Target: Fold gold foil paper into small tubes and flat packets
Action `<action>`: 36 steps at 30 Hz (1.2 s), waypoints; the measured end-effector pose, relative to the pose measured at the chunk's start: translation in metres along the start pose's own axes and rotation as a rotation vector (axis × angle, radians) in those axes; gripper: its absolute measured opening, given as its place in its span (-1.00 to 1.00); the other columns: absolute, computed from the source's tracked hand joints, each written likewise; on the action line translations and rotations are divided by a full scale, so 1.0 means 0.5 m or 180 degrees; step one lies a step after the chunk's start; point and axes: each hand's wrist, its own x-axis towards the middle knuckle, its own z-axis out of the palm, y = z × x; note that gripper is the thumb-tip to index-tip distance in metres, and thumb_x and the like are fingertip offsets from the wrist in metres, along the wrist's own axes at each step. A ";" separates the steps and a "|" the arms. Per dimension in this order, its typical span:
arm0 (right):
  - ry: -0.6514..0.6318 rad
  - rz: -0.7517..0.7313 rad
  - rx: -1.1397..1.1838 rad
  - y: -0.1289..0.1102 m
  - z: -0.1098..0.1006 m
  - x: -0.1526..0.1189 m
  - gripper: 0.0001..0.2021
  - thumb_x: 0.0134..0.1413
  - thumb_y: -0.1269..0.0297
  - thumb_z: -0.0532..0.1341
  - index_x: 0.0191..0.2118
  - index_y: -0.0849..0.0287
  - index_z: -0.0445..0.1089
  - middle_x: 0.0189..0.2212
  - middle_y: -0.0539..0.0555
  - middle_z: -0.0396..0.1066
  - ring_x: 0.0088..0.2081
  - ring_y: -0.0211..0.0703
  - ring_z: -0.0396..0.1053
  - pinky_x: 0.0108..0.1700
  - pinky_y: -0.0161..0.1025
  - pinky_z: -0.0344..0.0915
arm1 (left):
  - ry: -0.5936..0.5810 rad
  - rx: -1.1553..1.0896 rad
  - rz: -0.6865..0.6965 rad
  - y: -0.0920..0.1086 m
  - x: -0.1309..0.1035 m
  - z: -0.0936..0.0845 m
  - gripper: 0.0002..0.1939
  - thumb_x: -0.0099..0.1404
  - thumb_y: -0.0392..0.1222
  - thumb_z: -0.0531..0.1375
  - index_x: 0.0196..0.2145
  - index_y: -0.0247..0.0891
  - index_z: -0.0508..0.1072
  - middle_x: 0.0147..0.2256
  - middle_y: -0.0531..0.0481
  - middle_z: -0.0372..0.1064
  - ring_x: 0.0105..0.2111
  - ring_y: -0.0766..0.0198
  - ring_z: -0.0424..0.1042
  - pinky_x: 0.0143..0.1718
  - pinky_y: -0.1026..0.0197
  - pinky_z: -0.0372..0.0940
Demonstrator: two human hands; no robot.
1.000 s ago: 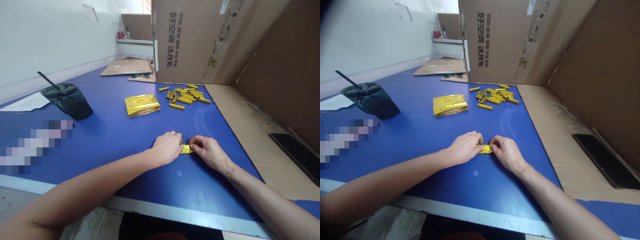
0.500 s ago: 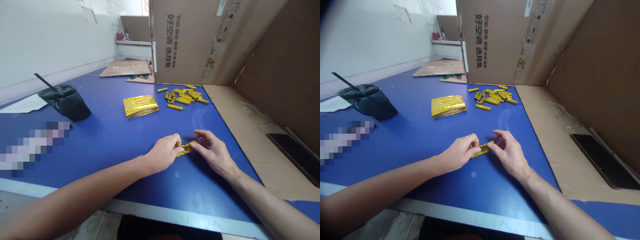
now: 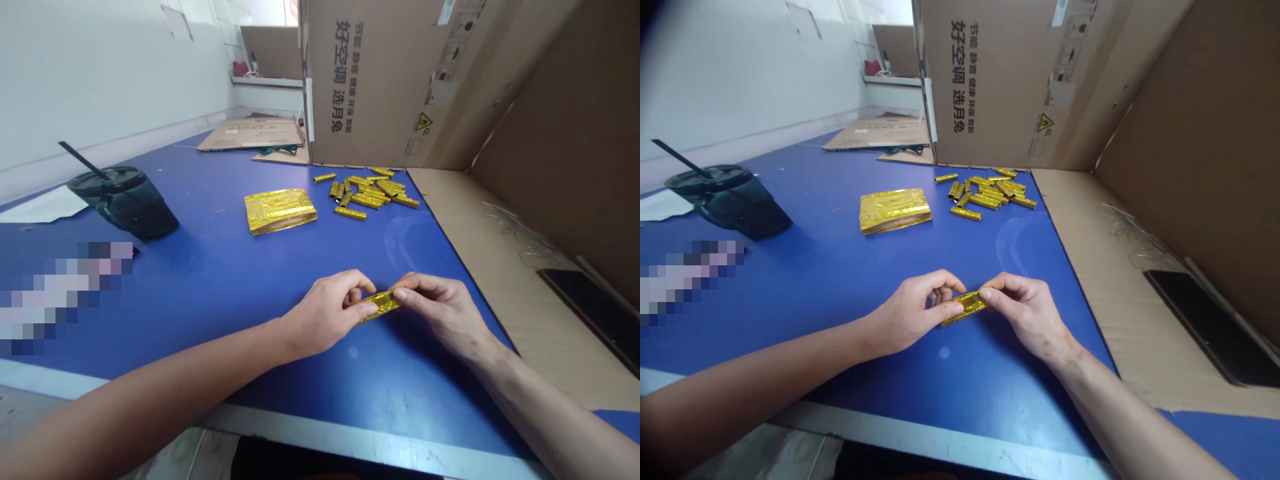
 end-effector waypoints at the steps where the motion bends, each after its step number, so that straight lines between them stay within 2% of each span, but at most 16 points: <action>1: -0.0032 0.0014 0.0005 -0.002 -0.002 0.000 -0.85 -0.11 0.21 0.23 -0.52 0.18 0.42 -0.57 0.01 0.35 -0.50 -0.27 0.23 -0.41 -0.29 0.19 | -0.0156 -0.0278 -0.0123 0.001 0.002 -0.002 -0.83 0.19 -0.15 0.06 -0.34 -0.30 0.34 -0.55 0.11 0.23 -0.55 0.43 0.22 -0.50 0.34 0.17; 5: -0.0304 0.0035 0.0092 -0.002 -0.010 -0.002 -0.84 -0.08 0.22 0.22 -0.52 0.18 0.41 -0.56 0.01 0.34 -0.50 -0.28 0.22 -0.40 -0.29 0.18 | -0.0722 -0.1081 -0.0480 0.008 0.013 -0.013 -0.77 0.20 -0.15 0.04 -0.45 -0.38 0.37 -0.56 0.07 0.24 -0.56 0.45 0.20 -0.51 0.35 0.15; 9: -0.0659 0.0129 0.0280 0.004 -0.013 -0.001 -0.84 -0.04 0.23 0.21 -0.52 0.20 0.40 -0.59 -0.02 0.30 -0.51 -0.32 0.20 -0.40 -0.32 0.17 | -0.1097 -0.1261 -0.0735 0.014 0.017 -0.019 -0.81 0.14 -0.20 0.06 -0.45 -0.39 0.38 -0.60 0.11 0.18 -0.61 0.48 0.14 -0.55 0.37 0.12; 12: -0.0751 0.0221 0.0366 0.007 -0.011 0.000 -0.85 -0.04 0.25 0.21 -0.50 0.21 0.40 -0.59 -0.03 0.30 -0.51 -0.34 0.20 -0.41 -0.34 0.16 | -0.1098 -0.1134 -0.0764 0.013 0.013 -0.016 -0.86 0.09 -0.23 0.08 -0.47 -0.35 0.38 -0.63 0.14 0.17 -0.62 0.48 0.15 -0.56 0.38 0.13; 16: -0.0805 0.0376 0.0494 0.005 -0.006 -0.002 -0.86 -0.04 0.25 0.22 -0.48 0.22 0.40 -0.59 -0.04 0.31 -0.53 -0.36 0.21 -0.43 -0.35 0.16 | -0.0924 -0.0816 -0.0698 0.009 0.005 -0.007 -0.90 0.05 -0.26 0.09 -0.51 -0.33 0.37 -0.61 0.13 0.24 -0.60 0.47 0.19 -0.55 0.39 0.13; 20: -0.0802 0.0454 0.0542 0.003 0.001 -0.006 -0.82 -0.04 0.22 0.21 -0.50 0.23 0.36 -0.64 -0.05 0.29 -0.57 -0.37 0.20 -0.48 -0.35 0.14 | -0.0743 -0.0500 -0.0668 0.015 -0.006 0.001 -0.89 0.06 -0.23 0.08 -0.51 -0.31 0.36 -0.58 0.11 0.30 -0.56 0.45 0.24 -0.55 0.39 0.13; 25: -0.0777 0.0519 0.0484 0.003 0.005 -0.005 -0.78 -0.06 0.17 0.21 -0.52 0.24 0.33 -0.65 -0.06 0.24 -0.60 -0.38 0.13 -0.54 -0.35 0.09 | -0.0570 -0.0337 -0.0521 0.032 -0.021 0.008 -0.89 0.10 -0.26 0.05 -0.53 -0.31 0.31 -0.60 0.14 0.26 -0.58 0.48 0.19 -0.56 0.41 0.09; 28: -0.0826 0.0538 0.0414 0.003 0.003 -0.004 -0.77 -0.06 0.16 0.20 -0.52 0.24 0.32 -0.65 -0.06 0.23 -0.60 -0.38 0.11 -0.54 -0.35 0.08 | -0.0640 -0.0459 -0.0521 0.037 -0.024 0.008 -0.89 0.11 -0.26 0.05 -0.53 -0.31 0.29 -0.61 0.15 0.21 -0.59 0.49 0.15 -0.58 0.41 0.06; 32: -0.0848 0.0569 0.0315 0.007 0.001 -0.002 -0.77 -0.05 0.15 0.20 -0.52 0.24 0.32 -0.66 -0.06 0.21 -0.60 -0.38 0.09 -0.55 -0.35 0.06 | -0.0961 -0.0904 -0.0679 0.034 -0.020 0.006 -0.82 0.19 -0.18 0.00 -0.50 -0.31 0.27 -0.62 0.13 0.20 -0.60 0.46 0.19 -0.56 0.38 0.12; 36: -0.0810 0.0559 0.0227 0.009 0.001 -0.001 -0.77 -0.05 0.16 0.20 -0.52 0.23 0.32 -0.66 -0.07 0.21 -0.61 -0.38 0.09 -0.55 -0.36 0.07 | -0.1108 -0.1229 -0.1008 0.025 -0.017 0.012 -0.75 0.12 -0.04 0.11 -0.46 -0.31 0.27 -0.60 0.11 0.24 -0.60 0.43 0.23 -0.57 0.36 0.16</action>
